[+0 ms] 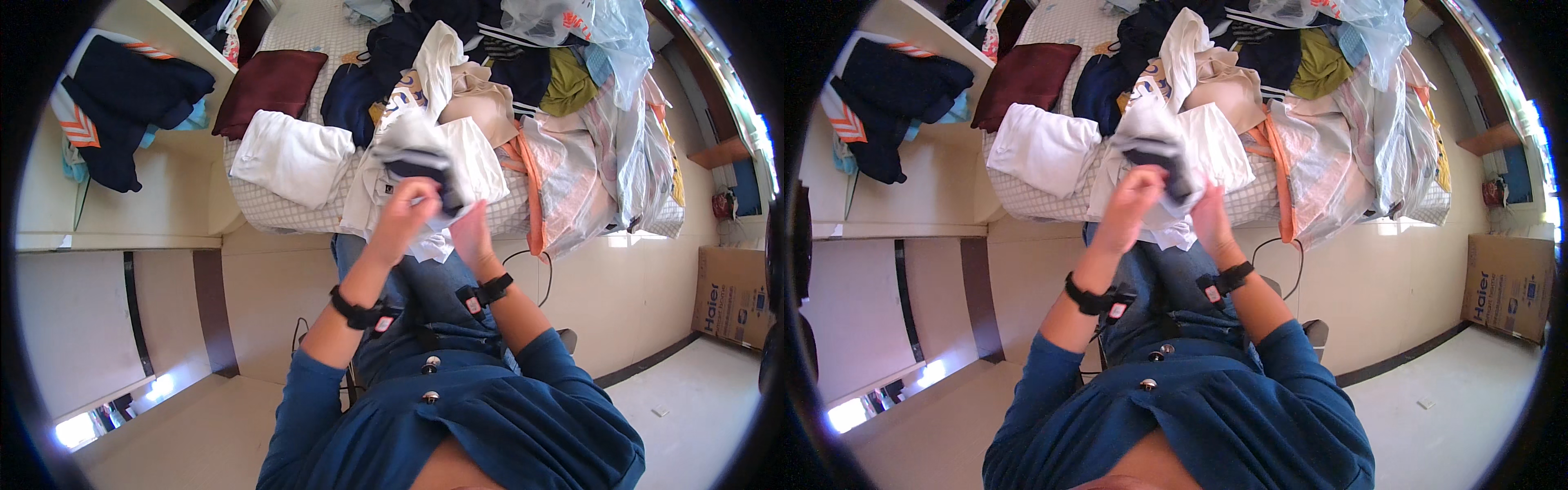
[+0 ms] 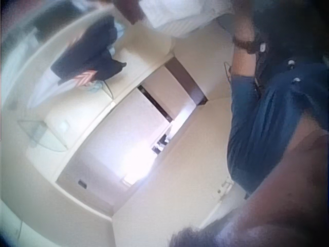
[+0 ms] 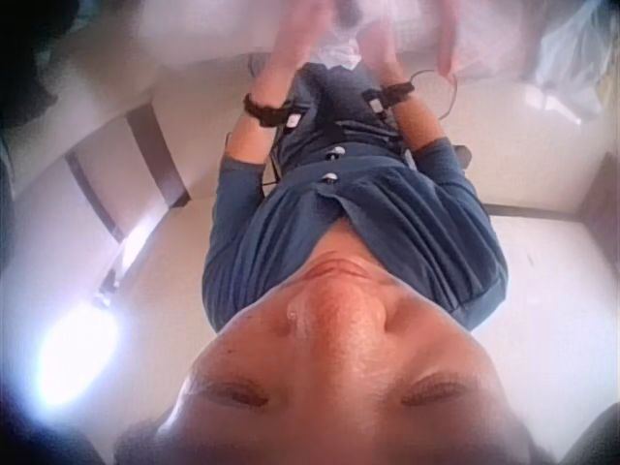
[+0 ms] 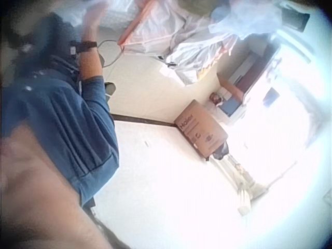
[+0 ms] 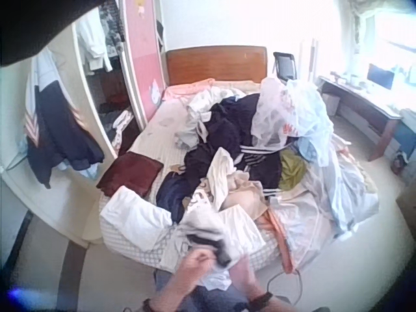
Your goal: The person folds multiple garments one by one on a bed, including a white cloth, maroon shorts, a white polo shirt, a white and navy raglan shirt, and a white t-shirt with a graphic. Each item is smoothed, folded, and placed on a growing stack.
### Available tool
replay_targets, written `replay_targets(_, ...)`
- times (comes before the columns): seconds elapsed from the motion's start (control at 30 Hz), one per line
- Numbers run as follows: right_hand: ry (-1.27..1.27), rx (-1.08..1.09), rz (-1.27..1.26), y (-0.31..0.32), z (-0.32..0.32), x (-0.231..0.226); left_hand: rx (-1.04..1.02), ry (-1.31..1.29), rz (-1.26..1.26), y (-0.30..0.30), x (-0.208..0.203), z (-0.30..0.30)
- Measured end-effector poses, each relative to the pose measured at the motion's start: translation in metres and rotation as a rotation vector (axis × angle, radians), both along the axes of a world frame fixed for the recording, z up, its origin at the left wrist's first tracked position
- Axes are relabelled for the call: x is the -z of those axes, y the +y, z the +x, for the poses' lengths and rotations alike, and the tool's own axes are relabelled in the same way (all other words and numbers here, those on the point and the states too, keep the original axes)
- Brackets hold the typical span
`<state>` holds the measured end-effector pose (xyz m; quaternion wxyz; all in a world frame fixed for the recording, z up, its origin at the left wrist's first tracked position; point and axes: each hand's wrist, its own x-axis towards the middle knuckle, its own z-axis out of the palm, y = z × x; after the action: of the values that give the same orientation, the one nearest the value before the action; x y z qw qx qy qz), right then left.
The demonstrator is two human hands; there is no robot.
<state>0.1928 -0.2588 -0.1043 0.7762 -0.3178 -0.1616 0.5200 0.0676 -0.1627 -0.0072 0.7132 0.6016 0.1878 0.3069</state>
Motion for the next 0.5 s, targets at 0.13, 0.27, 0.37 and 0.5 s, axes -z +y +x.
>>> replay_targets(0.13,0.419,0.139,-0.073,-0.024,0.035,-0.016,0.161,-0.002,0.203,-0.018,0.026,0.043)
replay_targets(0.27,0.011,0.277,-0.399,-0.022,0.048,-0.019,-0.274,0.327,0.106,-0.017,0.069,0.037)
replay_targets(0.37,-0.592,0.584,-0.458,-0.014,0.057,-0.012,-0.486,0.398,0.183,-0.014,0.094,0.03)
replay_targets(0.5,-1.13,0.595,-0.533,-0.003,0.087,0.013,-0.399,0.582,0.427,-0.009,0.111,0.033)
